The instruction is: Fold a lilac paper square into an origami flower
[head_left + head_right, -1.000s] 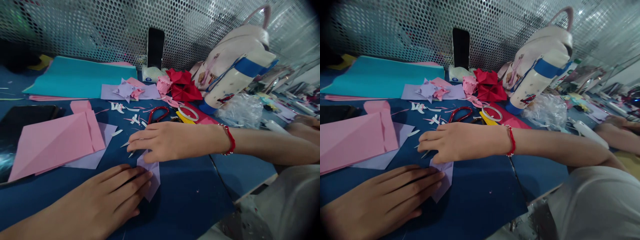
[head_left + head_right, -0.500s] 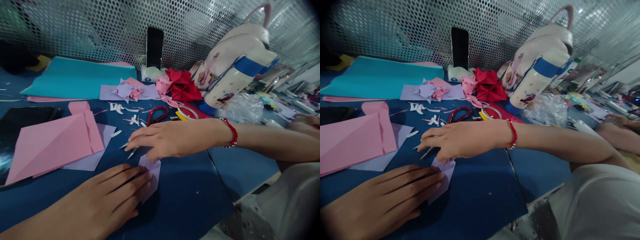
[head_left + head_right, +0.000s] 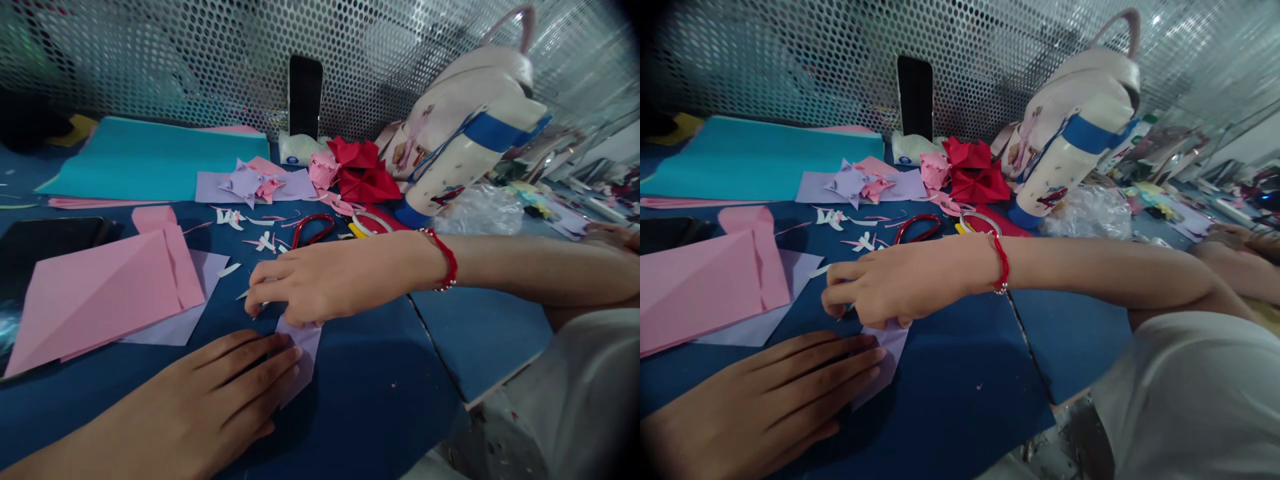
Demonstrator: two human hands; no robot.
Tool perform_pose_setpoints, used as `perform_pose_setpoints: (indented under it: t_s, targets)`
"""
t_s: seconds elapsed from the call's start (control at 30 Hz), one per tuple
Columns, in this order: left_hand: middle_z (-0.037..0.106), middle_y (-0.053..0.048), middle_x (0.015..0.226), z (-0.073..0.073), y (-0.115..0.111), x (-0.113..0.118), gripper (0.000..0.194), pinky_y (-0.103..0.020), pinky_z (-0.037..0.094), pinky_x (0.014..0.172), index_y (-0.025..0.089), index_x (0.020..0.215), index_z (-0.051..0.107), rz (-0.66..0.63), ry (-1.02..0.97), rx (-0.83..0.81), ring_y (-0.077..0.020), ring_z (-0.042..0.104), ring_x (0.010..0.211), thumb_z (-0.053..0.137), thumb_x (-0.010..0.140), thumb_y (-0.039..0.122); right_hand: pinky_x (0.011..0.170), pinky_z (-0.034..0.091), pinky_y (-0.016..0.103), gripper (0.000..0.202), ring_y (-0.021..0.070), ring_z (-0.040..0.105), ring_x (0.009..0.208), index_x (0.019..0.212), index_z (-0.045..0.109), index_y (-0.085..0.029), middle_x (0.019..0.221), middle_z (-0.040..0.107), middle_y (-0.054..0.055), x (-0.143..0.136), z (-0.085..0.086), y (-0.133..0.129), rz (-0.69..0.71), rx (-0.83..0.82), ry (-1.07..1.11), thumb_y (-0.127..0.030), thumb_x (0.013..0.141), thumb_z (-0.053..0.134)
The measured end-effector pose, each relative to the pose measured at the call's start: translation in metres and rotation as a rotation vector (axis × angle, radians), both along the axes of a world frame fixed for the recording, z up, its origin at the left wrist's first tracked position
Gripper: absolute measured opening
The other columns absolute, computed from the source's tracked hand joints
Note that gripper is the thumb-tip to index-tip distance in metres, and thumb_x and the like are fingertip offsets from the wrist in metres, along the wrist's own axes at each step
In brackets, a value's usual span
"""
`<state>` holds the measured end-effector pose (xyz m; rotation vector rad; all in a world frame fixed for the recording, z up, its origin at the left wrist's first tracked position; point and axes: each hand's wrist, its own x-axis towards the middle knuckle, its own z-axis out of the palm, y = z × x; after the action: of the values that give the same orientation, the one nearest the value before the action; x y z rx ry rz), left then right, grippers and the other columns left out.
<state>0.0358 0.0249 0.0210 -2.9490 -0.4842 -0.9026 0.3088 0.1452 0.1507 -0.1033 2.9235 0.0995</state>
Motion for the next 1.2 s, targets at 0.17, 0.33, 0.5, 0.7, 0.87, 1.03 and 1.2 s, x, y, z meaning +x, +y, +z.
perform_pose_setpoints:
  t_s: [0.17, 0.33, 0.5, 0.7, 0.87, 1.03, 1.2]
  targets:
    - [0.095, -0.001, 0.144, 0.001, 0.0, 0.001, 0.05, -0.034, 0.011, 0.165, 0.02, 0.149, 0.091, -0.015, 0.009, 0.01, -0.0206, 0.078, 0.137, 0.042, 0.139, 0.027, 0.128, 0.068, 0.043, 0.026, 0.0281, 0.063, 0.174, 0.12, 0.095, -0.022, 0.185, 0.073, 0.01, -0.001, 0.006, 0.006, 0.024, -0.12, -0.089, -0.011, 0.13, 0.073]
    - [0.094, -0.002, 0.147, 0.002, 0.0, -0.002, 0.043, -0.035, 0.01, 0.166, 0.016, 0.152, 0.089, -0.028, 0.018, -0.007, -0.0239, 0.074, 0.141, 0.051, 0.138, 0.03, 0.142, 0.063, 0.045, 0.019, 0.0321, 0.054, 0.188, 0.116, 0.095, -0.021, 0.197, 0.065, 0.011, 0.003, -0.001, 0.014, 0.021, -0.238, -0.058, -0.009, 0.124, 0.083]
    - [0.094, -0.002, 0.147, 0.001, -0.001, 0.0, 0.043, -0.035, 0.009, 0.166, 0.016, 0.155, 0.088, -0.037, 0.021, -0.013, -0.0239, 0.073, 0.14, 0.051, 0.138, 0.028, 0.133, 0.068, 0.052, 0.011, 0.0379, 0.054, 0.189, 0.119, 0.095, -0.023, 0.196, 0.064, 0.012, 0.007, -0.005, 0.012, 0.021, -0.2, -0.023, -0.013, 0.119, 0.091]
    - [0.094, -0.001, 0.145, 0.003, 0.002, 0.002, 0.046, -0.035, 0.009, 0.166, 0.018, 0.15, 0.09, -0.022, 0.006, 0.003, -0.0227, 0.074, 0.142, 0.046, 0.137, 0.023, 0.14, 0.062, 0.053, 0.024, 0.0373, 0.044, 0.196, 0.132, 0.09, -0.02, 0.197, 0.063, 0.01, -0.001, -0.004, -0.002, 0.05, -0.023, -0.071, -0.018, 0.135, 0.066]
    - [0.094, 0.001, 0.142, 0.006, 0.005, 0.001, 0.055, -0.032, 0.011, 0.165, 0.02, 0.15, 0.091, -0.039, 0.018, 0.028, -0.02, 0.077, 0.139, 0.039, 0.134, 0.016, 0.139, 0.065, 0.053, 0.039, 0.038, 0.045, 0.196, 0.127, 0.087, -0.019, 0.196, 0.064, 0.012, -0.003, -0.006, -0.004, 0.049, -0.017, -0.069, -0.016, 0.139, 0.05]
    - [0.094, 0.0, 0.142, -0.002, 0.001, 0.003, 0.058, -0.036, 0.012, 0.166, 0.022, 0.149, 0.092, 0.005, 0.003, 0.031, -0.0204, 0.078, 0.143, 0.037, 0.134, 0.017, 0.141, 0.064, 0.054, 0.038, 0.0374, 0.042, 0.197, 0.13, 0.089, -0.021, 0.198, 0.062, 0.012, -0.002, -0.005, -0.003, 0.043, -0.033, -0.09, -0.017, 0.139, 0.052]
    - [0.094, 0.001, 0.146, -0.006, -0.001, 0.002, 0.056, -0.037, 0.01, 0.167, 0.023, 0.152, 0.091, 0.007, 0.021, 0.032, -0.0203, 0.077, 0.142, 0.038, 0.135, 0.019, 0.136, 0.065, 0.053, 0.034, 0.0344, 0.047, 0.193, 0.128, 0.093, -0.024, 0.195, 0.065, 0.01, 0.001, -0.003, 0.0, 0.004, -0.057, -0.059, -0.017, 0.137, 0.061]
